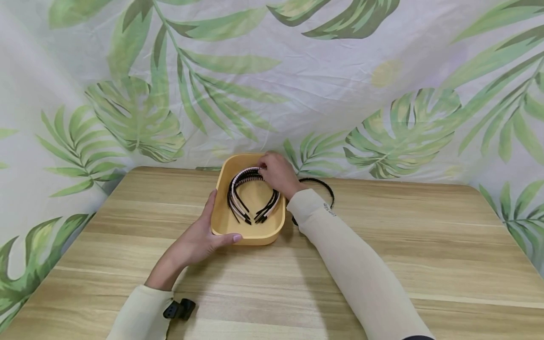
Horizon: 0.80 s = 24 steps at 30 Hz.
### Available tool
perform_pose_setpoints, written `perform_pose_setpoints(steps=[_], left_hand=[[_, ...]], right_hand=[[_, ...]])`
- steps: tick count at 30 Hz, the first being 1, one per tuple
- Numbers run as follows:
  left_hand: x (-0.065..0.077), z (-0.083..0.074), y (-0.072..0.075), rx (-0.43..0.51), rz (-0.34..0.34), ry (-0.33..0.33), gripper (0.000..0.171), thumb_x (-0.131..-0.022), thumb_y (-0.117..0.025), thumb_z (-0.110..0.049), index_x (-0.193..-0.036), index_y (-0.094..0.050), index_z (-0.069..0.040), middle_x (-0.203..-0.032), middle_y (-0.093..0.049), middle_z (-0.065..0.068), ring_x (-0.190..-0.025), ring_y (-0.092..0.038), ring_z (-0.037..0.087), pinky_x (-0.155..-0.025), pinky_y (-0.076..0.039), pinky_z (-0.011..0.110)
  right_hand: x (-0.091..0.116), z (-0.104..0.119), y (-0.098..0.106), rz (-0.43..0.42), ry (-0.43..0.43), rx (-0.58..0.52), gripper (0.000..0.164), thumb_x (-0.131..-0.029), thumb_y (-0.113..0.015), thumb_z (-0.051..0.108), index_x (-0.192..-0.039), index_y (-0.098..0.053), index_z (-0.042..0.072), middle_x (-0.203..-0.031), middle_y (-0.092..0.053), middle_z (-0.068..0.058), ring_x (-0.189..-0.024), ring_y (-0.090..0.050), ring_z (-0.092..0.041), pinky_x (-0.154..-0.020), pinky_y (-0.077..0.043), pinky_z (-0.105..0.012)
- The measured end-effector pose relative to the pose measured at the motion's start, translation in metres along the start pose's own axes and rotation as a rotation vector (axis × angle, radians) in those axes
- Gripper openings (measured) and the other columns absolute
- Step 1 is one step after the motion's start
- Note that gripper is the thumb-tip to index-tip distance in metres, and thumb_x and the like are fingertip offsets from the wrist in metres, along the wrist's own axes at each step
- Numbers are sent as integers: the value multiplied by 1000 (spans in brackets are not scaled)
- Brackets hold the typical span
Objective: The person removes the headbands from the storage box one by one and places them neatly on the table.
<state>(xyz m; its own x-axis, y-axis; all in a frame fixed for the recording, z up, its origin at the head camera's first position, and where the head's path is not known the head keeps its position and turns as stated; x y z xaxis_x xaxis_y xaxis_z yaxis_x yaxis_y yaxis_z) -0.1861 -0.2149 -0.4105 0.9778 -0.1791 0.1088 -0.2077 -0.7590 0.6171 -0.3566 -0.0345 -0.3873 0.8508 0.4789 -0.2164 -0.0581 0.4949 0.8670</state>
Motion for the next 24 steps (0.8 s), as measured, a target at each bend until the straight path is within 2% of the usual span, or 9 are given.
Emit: perform_pose_setpoints(steps=[10, 17, 24], left_hand=[[0, -1, -1, 5, 4, -6, 134, -88, -85, -44, -166, 21, -16, -173, -9, 28, -152, -35, 46, -124, -30, 60], [1, -1, -1, 3, 7, 0, 134, -88, -84, -46, -166, 21, -17, -173, -8, 29, -152, -34, 48, -124, -28, 61], [1, -2, 0, 4, 3, 15, 135, -88, -84, -46, -166, 21, -17, -173, -9, 30, -152, -34, 48, -124, -27, 61]], right_hand=[[0, 0, 3, 11, -3, -53, 19, -103, -65, 9, -113, -80, 4, -116, -76, -12, -110, -69, -28, -97, -56, -40], [-1, 0, 7, -1, 15, -96, 16, -100, -68, 6, -110, -80, 2, -111, -77, -14, -105, -71, -28, -94, -57, -38], [-3, 2, 13, 25, 11, -113, 17, -102, -68, 9, -111, -81, 3, -111, -77, -13, -104, -71, -27, -92, -57, -36]])
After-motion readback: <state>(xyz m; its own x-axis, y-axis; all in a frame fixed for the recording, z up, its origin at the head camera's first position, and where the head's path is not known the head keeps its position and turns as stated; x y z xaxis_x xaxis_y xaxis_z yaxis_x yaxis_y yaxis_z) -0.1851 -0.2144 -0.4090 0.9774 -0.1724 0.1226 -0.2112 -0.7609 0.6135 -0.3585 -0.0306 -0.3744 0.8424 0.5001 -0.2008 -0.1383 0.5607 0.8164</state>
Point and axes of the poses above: each hand's wrist, its own x-axis away from the middle knuckle, its own y-axis out of the back of the hand, z = x × y, the point moved 4 cm from there along -x, towards the middle knuckle
